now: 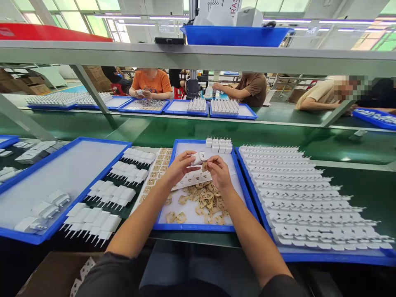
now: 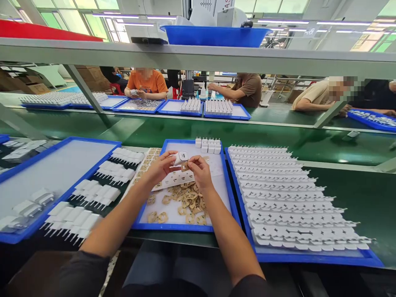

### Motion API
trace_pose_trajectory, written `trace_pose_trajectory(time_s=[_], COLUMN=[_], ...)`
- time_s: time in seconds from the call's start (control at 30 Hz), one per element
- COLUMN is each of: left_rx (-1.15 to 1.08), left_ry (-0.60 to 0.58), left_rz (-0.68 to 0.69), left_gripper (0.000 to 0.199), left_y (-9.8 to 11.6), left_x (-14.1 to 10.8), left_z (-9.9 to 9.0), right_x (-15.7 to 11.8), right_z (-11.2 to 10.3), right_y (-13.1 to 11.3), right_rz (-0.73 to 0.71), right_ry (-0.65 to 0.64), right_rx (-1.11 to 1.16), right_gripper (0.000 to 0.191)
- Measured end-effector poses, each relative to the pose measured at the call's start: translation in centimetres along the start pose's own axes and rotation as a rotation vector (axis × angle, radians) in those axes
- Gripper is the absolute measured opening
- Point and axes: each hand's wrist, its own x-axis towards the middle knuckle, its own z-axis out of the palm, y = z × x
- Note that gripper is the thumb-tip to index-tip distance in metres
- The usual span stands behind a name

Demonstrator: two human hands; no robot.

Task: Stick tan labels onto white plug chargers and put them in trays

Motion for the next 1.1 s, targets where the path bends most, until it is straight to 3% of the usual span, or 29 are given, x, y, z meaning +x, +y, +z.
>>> trace_pose_trajectory(time_s=[0.13, 0.37, 0.57, 1.1], left_rx=[0.1, 0.409, 0.542, 0.557], left_ry=[0.122, 0.203, 0.144, 0.134], left_rz=[0.066, 0.227, 0.334, 0.343], left_gripper=[0.041, 0.048, 0.046, 0.046], left_y=[-1.6, -2.7, -3.3, -2.9], left_x=[-2.1, -2.4, -2.7, -2.8], left_z=[1.2, 0.5, 0.6, 0.8], right_x=[-0.1, 0.0, 0.3, 0.0], right_z=[0.1, -0.2, -0.6, -0.1], right_y=[0.0, 1.0, 0.7, 0.5], right_rz=[0.056, 0.081, 0.016, -0.004], right_ry=[0.016, -0.094, 0.054, 0.017], right_rx=[-0.028, -0.162, -0.219, -0.314], right_gripper=[0.023, 0.023, 0.021, 0.021])
